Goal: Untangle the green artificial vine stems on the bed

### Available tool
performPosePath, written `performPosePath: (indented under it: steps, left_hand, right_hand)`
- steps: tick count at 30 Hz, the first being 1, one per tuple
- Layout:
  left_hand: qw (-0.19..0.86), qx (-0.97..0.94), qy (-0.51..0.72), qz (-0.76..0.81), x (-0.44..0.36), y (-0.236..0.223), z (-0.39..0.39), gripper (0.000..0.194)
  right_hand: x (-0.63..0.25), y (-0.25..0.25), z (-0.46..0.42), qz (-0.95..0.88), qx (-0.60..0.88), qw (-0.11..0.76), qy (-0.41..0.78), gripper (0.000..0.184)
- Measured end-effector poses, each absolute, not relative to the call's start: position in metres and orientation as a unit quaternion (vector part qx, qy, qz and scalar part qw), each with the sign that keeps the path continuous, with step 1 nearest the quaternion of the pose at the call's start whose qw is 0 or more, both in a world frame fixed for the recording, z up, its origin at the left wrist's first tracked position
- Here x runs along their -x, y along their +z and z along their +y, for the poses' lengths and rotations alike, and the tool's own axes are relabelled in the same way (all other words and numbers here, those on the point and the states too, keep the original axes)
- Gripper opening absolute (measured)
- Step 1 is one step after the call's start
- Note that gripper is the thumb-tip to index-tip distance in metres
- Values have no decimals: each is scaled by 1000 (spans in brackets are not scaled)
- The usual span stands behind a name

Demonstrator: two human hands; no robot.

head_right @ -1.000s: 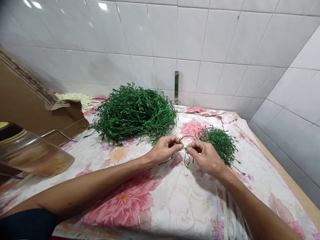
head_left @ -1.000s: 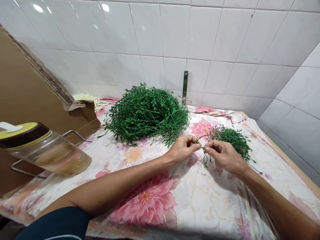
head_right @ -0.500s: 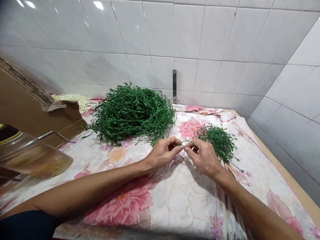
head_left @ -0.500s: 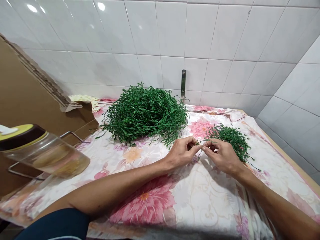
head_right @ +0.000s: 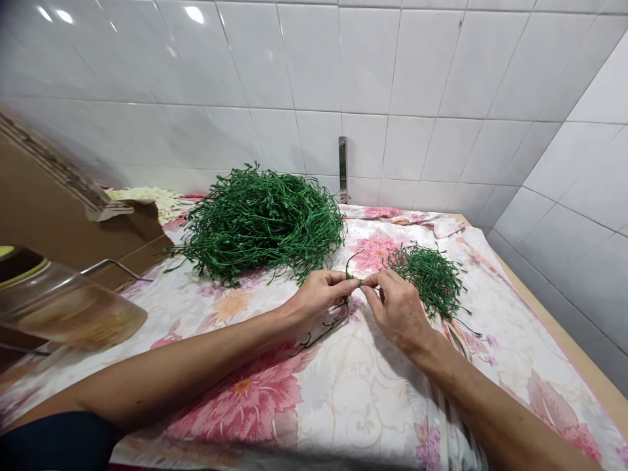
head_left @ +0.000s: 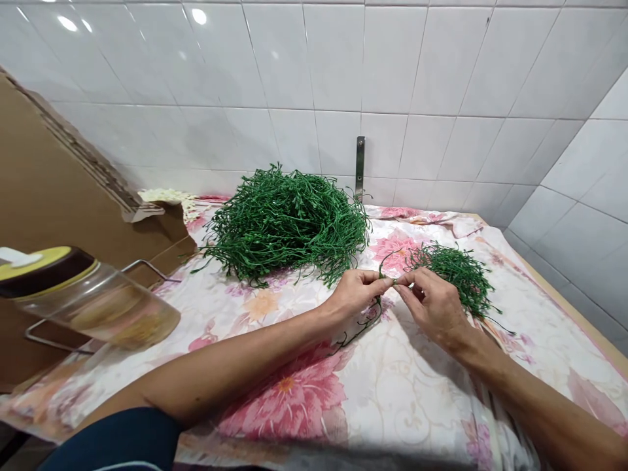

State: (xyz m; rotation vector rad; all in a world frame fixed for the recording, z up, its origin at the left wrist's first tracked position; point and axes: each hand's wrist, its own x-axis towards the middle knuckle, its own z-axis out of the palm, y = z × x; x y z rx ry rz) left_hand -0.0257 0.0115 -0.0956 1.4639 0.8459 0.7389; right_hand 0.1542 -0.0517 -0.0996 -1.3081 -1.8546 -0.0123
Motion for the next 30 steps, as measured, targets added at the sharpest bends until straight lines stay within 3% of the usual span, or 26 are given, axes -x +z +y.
performPosePath:
  steps: [10, 30]
  left_hand:
    - [621, -593, 384, 341, 18, -104, 12, 42]
    - [656, -555, 390, 330, 15, -108, 14, 39]
  right_hand:
    - [-147, -85, -56, -604, 610, 469, 206, 26]
    - [-143, -82, -53, -484, 607, 473, 417, 46]
